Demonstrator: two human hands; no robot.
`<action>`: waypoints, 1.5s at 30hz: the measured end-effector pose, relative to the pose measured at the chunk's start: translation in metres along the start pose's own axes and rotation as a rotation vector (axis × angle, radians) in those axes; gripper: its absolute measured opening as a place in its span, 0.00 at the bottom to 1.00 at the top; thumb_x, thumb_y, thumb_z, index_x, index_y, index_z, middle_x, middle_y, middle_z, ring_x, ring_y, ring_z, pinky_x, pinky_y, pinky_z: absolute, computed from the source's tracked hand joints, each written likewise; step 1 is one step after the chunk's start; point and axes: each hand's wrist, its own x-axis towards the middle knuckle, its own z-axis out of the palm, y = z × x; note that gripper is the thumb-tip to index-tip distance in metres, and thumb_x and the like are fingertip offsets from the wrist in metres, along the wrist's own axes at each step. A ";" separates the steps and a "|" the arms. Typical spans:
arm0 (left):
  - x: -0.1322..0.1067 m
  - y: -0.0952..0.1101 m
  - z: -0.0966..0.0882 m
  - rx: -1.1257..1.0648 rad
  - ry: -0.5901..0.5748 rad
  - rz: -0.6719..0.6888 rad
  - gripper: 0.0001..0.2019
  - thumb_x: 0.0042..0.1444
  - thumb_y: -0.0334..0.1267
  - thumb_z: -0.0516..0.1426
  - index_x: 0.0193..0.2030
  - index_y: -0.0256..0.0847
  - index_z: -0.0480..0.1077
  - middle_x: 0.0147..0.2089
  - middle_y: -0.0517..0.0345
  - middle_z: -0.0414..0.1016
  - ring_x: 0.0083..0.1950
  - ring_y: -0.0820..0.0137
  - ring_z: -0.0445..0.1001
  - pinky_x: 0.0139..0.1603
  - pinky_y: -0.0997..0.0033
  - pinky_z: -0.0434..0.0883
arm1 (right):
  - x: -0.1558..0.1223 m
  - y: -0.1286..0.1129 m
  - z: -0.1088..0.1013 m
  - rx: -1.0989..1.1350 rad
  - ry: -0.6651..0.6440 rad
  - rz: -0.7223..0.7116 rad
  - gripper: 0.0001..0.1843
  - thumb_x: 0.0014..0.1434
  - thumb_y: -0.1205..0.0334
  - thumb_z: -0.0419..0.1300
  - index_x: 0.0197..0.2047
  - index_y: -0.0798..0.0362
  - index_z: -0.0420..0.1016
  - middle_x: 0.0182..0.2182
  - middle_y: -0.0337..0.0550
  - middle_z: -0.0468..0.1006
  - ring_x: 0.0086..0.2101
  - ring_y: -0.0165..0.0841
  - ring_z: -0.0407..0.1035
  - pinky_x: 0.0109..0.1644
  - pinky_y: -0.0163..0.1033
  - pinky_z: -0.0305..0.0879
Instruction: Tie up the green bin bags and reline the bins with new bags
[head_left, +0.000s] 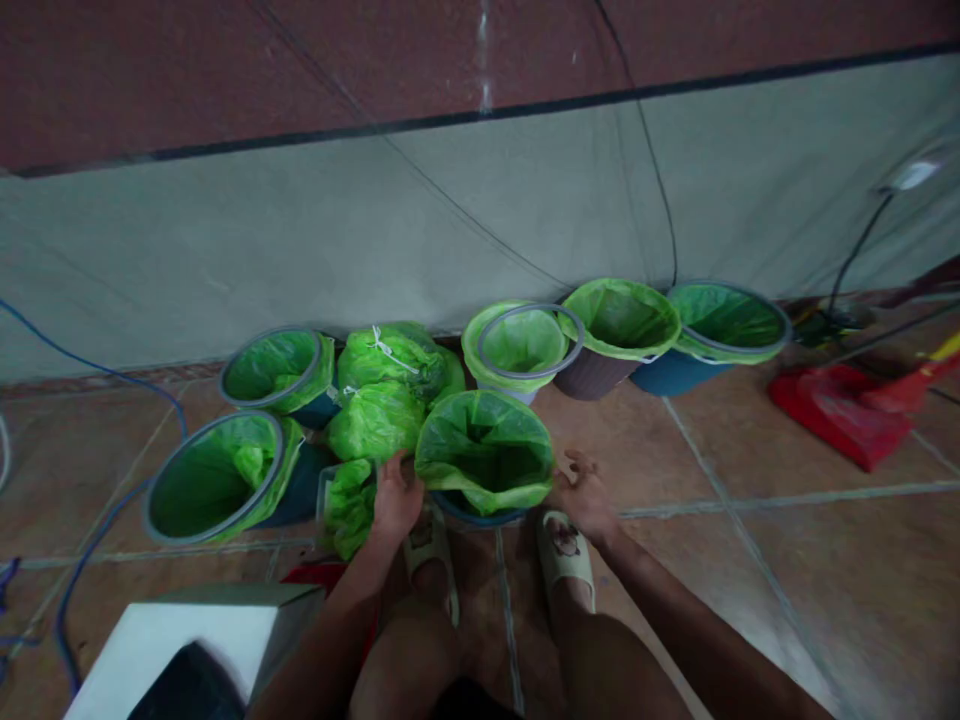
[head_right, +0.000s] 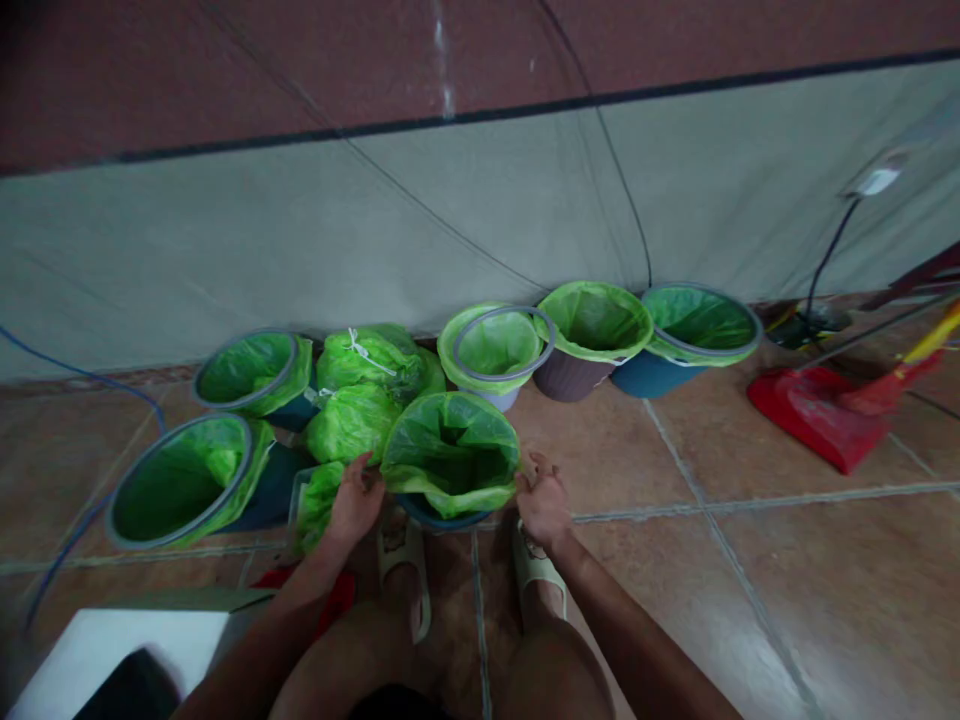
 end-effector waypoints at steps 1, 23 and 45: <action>-0.002 0.007 -0.002 0.072 0.014 0.132 0.27 0.48 0.28 0.53 0.58 0.39 0.64 0.58 0.45 0.69 0.62 0.57 0.66 0.63 0.51 0.64 | -0.004 -0.005 0.000 -0.048 -0.004 -0.093 0.27 0.56 0.62 0.52 0.59 0.53 0.64 0.53 0.53 0.71 0.41 0.37 0.74 0.44 0.41 0.71; -0.051 -0.011 0.014 0.550 -0.178 0.619 0.11 0.59 0.26 0.51 0.41 0.40 0.73 0.47 0.49 0.71 0.48 0.63 0.68 0.52 0.59 0.69 | -0.032 0.025 0.026 -0.727 -0.095 -0.876 0.15 0.64 0.69 0.50 0.42 0.51 0.78 0.48 0.48 0.76 0.43 0.36 0.70 0.49 0.40 0.67; -0.012 0.072 0.025 0.213 -0.467 0.509 0.21 0.64 0.45 0.49 0.61 0.40 0.64 0.57 0.49 0.72 0.59 0.62 0.69 0.61 0.61 0.65 | -0.020 0.036 0.019 0.800 -0.165 0.355 0.30 0.56 0.37 0.56 0.49 0.54 0.73 0.43 0.49 0.80 0.36 0.36 0.75 0.35 0.38 0.70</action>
